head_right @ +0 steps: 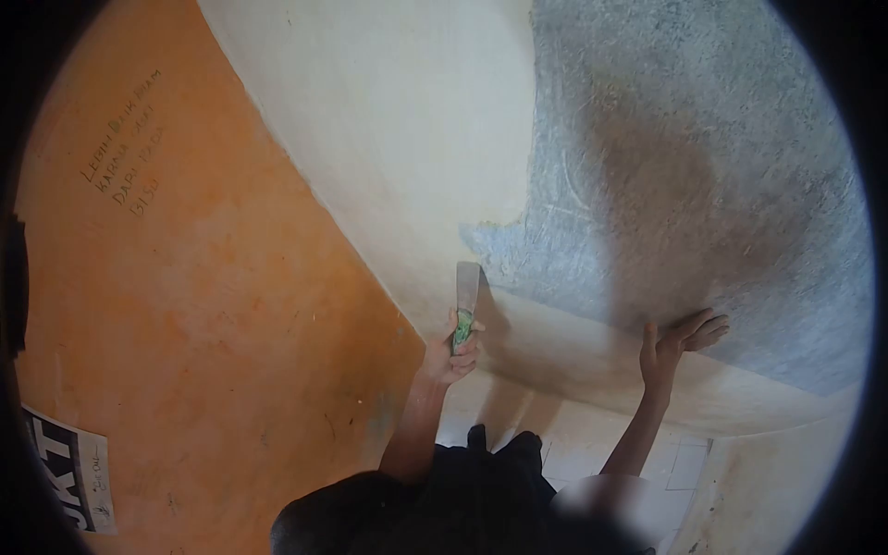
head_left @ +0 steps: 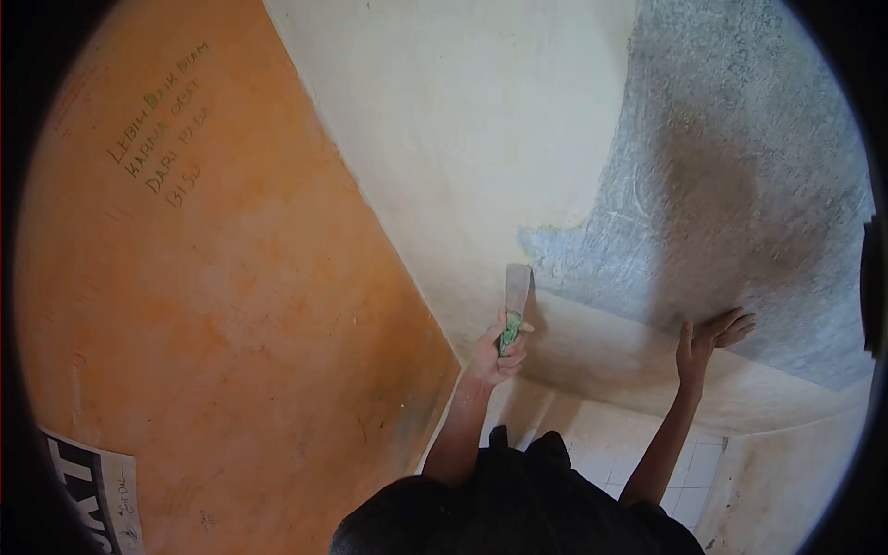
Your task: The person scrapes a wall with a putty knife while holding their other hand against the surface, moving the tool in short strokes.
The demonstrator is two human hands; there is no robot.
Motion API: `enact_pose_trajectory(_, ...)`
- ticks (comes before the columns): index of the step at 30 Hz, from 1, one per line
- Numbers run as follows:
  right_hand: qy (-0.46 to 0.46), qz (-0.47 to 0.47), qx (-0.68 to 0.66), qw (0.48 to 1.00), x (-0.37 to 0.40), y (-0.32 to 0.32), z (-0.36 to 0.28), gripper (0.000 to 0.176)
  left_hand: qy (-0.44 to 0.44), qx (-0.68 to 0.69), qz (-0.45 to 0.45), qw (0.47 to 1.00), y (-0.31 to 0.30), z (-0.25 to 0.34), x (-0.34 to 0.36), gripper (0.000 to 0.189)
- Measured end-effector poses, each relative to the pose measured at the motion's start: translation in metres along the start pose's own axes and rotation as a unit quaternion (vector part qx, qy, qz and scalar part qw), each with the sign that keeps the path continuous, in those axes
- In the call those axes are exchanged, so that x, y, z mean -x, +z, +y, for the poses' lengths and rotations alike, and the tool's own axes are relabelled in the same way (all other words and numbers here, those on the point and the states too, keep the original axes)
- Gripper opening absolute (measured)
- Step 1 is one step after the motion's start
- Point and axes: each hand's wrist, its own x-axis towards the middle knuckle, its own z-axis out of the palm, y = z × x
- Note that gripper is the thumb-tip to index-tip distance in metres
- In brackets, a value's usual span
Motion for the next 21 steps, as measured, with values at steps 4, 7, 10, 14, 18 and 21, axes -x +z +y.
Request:
enact_pose_trajectory(4,0.005,-0.003,-0.011,1.000,-0.001,-0.001,-0.010,0.102,0.003,0.044,0.032,0.999,-0.004,-0.010,0.014,0.055)
enact_pose_trajectory(7,-0.016,-0.005,-0.001,1.000,-0.003,-0.002,-0.004,0.100,-0.019,0.034,0.030,0.999,-0.002,-0.004,0.009,0.058)
enact_pose_trajectory(10,0.000,0.000,-0.030,1.000,0.001,-0.001,-0.013,0.099,-0.022,0.004,0.035,0.999,0.009,-0.001,0.009,0.058)
enact_pose_trajectory(14,-0.008,-0.008,-0.001,1.000,0.000,-0.003,-0.005,0.099,0.001,-0.017,0.059,0.998,-0.017,-0.009,0.019,0.058)
enact_pose_trajectory(18,-0.009,-0.003,0.009,1.000,-0.004,-0.001,-0.004,0.099,-0.028,-0.050,0.061,0.996,0.023,0.014,0.006,0.059)
enact_pose_trajectory(21,-0.010,-0.005,0.000,1.000,-0.003,0.003,-0.003,0.098,0.019,-0.070,0.048,0.996,0.009,0.012,0.004,0.059)
